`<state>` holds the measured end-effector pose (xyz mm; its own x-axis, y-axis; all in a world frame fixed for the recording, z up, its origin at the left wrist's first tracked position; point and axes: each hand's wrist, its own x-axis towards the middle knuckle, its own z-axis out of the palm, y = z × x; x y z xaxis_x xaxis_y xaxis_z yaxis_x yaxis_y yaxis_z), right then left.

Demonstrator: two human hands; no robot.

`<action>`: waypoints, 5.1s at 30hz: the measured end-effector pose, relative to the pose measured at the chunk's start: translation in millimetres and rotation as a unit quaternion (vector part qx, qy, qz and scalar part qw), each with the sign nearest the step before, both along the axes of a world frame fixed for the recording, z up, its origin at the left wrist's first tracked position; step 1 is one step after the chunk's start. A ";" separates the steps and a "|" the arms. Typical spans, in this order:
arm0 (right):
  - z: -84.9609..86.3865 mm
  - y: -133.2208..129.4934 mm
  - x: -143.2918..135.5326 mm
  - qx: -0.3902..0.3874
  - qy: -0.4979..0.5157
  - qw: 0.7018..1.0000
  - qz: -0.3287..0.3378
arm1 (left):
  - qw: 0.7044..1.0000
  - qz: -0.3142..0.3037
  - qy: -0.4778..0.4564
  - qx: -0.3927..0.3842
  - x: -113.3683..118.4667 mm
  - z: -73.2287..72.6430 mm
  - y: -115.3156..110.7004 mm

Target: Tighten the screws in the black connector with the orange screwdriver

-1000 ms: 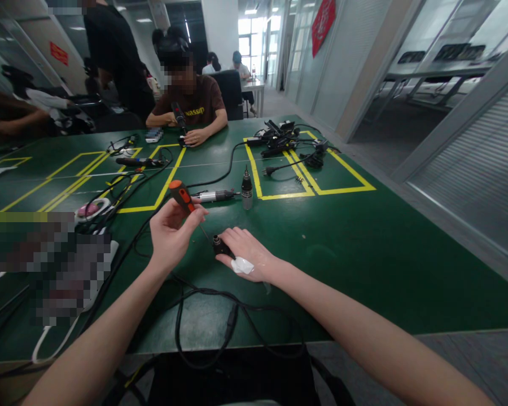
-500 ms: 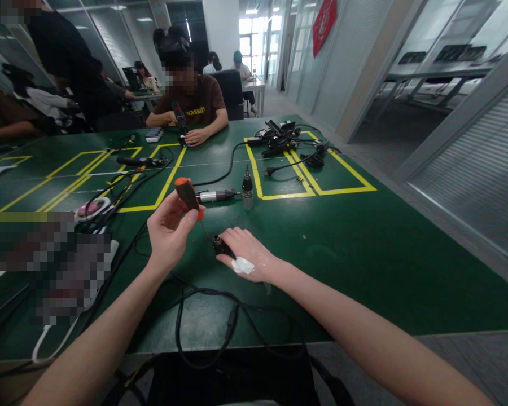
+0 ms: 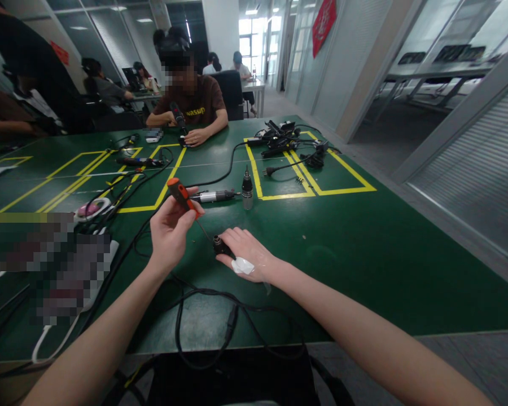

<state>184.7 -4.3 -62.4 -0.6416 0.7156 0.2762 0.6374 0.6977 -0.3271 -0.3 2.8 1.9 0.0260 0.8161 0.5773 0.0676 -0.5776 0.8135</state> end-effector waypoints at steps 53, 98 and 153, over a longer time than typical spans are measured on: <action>-0.7 -0.7 -1.2 -0.004 0.017 1.000 -0.001 | 0.986 -0.015 0.162 0.040 -3.8 -13.1 1.0; -5.2 1.6 -0.5 0.010 0.008 1.000 -0.001 | 0.996 -0.023 0.014 -0.090 3.6 0.1 4.6; -2.9 1.1 0.3 0.008 0.003 1.000 0.003 | 0.966 -0.159 0.042 -0.202 -23.7 8.4 17.9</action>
<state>185.0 -3.3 -65.4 -0.6434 0.7078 0.2918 0.6316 0.7061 -0.3202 -24.1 20.7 10.3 0.3450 0.9173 0.1987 0.0157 -0.2173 0.9760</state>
